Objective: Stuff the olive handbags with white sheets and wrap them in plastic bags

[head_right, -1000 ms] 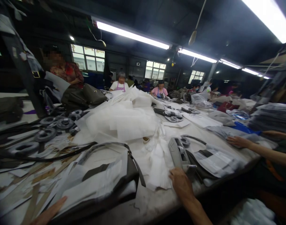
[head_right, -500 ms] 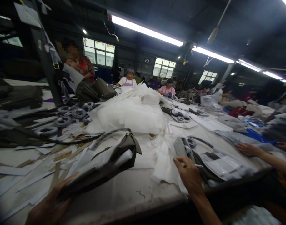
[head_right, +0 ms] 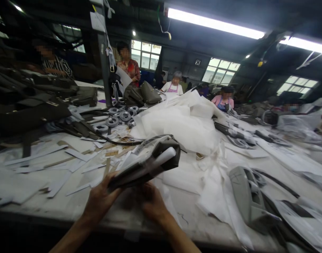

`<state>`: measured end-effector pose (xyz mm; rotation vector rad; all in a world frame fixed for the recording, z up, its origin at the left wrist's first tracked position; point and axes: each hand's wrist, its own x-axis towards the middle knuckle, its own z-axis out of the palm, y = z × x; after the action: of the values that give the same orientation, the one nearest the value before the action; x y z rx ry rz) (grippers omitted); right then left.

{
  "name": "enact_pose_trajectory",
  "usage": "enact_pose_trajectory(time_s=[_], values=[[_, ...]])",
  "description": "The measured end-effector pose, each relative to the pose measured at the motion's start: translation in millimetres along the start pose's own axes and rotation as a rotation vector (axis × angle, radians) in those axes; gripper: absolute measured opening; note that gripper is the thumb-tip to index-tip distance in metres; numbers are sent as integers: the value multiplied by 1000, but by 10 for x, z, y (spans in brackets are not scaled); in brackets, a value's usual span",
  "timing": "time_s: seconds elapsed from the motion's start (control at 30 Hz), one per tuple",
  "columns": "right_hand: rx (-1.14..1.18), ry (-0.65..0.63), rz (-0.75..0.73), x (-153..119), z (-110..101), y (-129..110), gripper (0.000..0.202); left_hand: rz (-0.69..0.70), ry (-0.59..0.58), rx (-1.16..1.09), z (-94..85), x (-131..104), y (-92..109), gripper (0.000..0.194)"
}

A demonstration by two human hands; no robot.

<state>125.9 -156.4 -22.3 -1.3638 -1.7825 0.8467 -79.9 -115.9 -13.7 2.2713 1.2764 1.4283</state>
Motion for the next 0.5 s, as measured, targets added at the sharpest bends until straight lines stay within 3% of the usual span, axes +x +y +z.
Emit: enact_pose_trajectory(time_s=[0.17,0.3,0.43,0.5], values=[[-337,-37,-23,349,-449,229,14,-126,3,-80,-30,15,19,35],[-485,-45,32,381,-778,144,31,-212,-12,-134,-62,21,17,36],[-605,-334,-123,315,-808,-107,62,-272,6,-156,-74,30,10,32],[-614,-467,-229,307,-736,-155,56,-296,23,-148,-71,35,2,33]])
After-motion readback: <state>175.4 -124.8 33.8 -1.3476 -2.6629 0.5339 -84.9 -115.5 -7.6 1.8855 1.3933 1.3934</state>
